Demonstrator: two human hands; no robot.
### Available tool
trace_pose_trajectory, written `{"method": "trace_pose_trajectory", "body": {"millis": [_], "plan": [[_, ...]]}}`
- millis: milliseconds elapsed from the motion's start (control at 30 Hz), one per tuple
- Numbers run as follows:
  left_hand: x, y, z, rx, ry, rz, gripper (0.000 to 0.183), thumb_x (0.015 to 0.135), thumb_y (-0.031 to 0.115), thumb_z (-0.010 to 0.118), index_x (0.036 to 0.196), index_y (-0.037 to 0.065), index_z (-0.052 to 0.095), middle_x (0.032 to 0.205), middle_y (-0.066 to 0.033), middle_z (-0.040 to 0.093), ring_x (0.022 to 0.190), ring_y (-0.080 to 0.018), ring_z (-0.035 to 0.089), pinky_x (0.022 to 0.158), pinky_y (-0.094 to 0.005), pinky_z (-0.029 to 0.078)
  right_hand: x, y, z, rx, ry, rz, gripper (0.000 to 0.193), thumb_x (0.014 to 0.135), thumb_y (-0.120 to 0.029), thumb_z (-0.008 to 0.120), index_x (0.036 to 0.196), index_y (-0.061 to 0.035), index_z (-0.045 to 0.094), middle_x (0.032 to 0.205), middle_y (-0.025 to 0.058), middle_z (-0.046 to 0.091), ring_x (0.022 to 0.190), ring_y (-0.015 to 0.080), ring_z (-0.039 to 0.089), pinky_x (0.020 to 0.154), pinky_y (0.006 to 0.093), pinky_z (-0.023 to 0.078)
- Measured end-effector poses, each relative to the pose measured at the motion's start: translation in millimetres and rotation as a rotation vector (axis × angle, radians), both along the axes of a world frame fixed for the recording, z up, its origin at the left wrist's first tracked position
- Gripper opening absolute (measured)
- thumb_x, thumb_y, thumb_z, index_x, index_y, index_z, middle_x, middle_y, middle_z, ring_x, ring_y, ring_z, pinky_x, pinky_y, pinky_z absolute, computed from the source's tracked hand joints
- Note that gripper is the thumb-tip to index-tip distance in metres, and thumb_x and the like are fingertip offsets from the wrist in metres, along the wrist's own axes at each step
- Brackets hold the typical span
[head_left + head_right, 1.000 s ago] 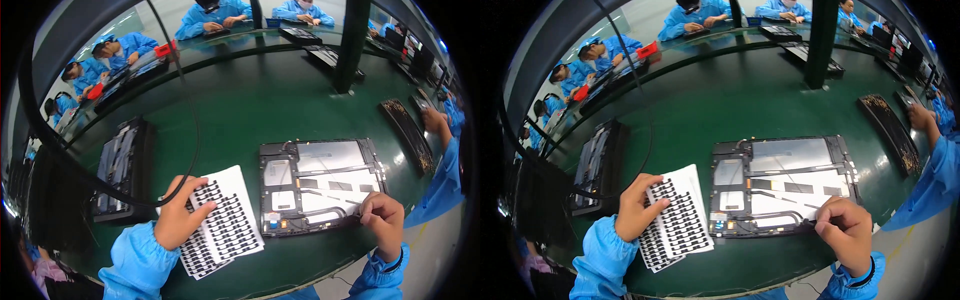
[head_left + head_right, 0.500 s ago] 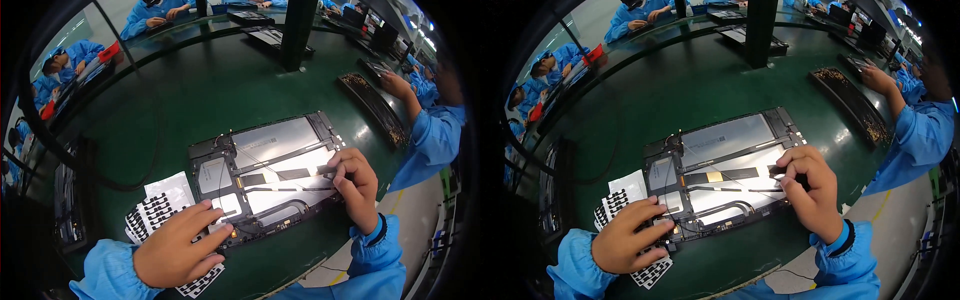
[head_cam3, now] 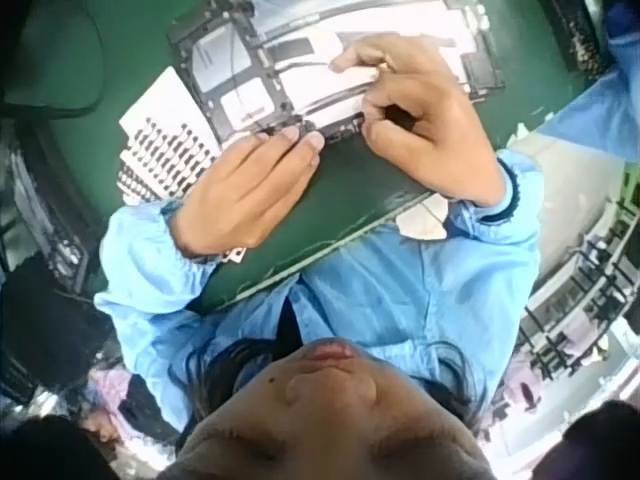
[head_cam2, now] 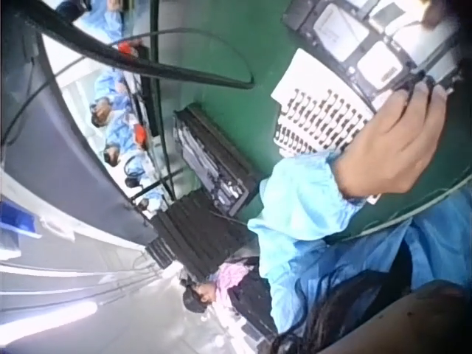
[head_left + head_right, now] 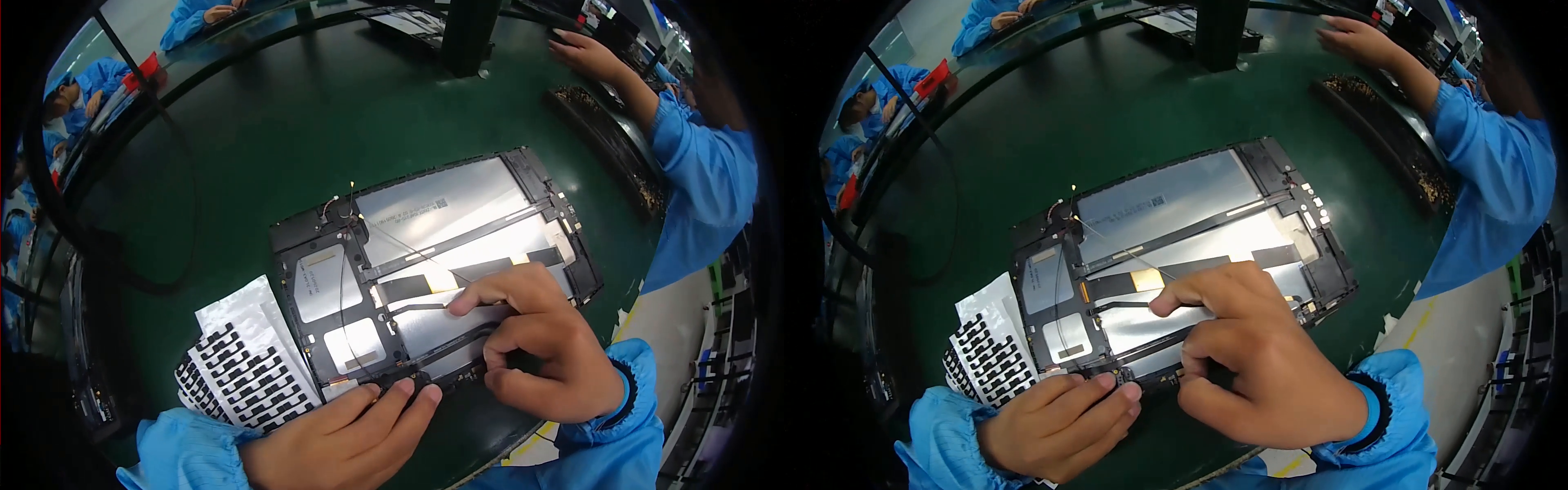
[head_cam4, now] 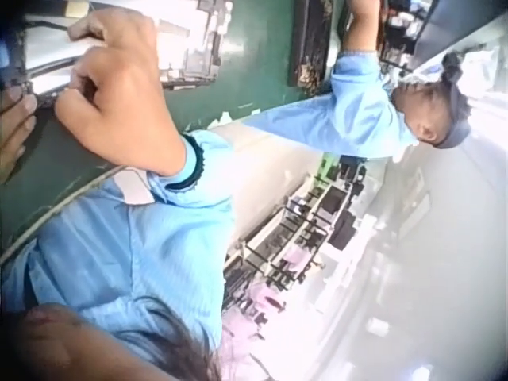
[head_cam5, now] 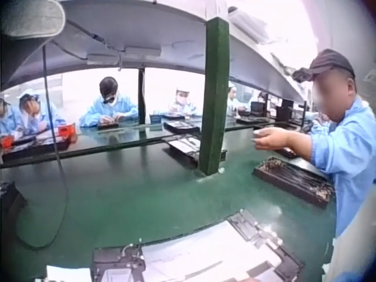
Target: The person applies adhesive strips to tablet housings and assembles internal components into the housings by hand.
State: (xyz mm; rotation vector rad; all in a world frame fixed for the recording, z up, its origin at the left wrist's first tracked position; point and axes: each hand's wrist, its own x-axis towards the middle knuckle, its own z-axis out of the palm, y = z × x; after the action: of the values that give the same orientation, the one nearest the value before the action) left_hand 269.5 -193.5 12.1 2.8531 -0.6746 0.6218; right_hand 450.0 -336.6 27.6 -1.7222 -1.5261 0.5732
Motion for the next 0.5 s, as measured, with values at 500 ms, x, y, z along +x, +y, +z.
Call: {"method": "trace_pose_trajectory", "body": {"millis": [500], "plan": [[-2.6, -1.1, 3.8, -0.019, 0.020, 0.004, 0.021, 0.078, 0.005, 0.049, 0.092, -0.006, 0.060, 0.111, -0.0169, 0.054, 0.097, -0.0279, 0.054, 0.076, -0.0335, 0.045, -3.5, 4.7, -0.1, -0.007, -0.035, -0.010, 0.005, 0.054, -0.005, 0.058, 0.058, -0.0036, 0.054, 0.105, 0.0165, 0.053, 0.093, 0.0268, 0.045, 0.081, 0.0346, 0.032]]}}
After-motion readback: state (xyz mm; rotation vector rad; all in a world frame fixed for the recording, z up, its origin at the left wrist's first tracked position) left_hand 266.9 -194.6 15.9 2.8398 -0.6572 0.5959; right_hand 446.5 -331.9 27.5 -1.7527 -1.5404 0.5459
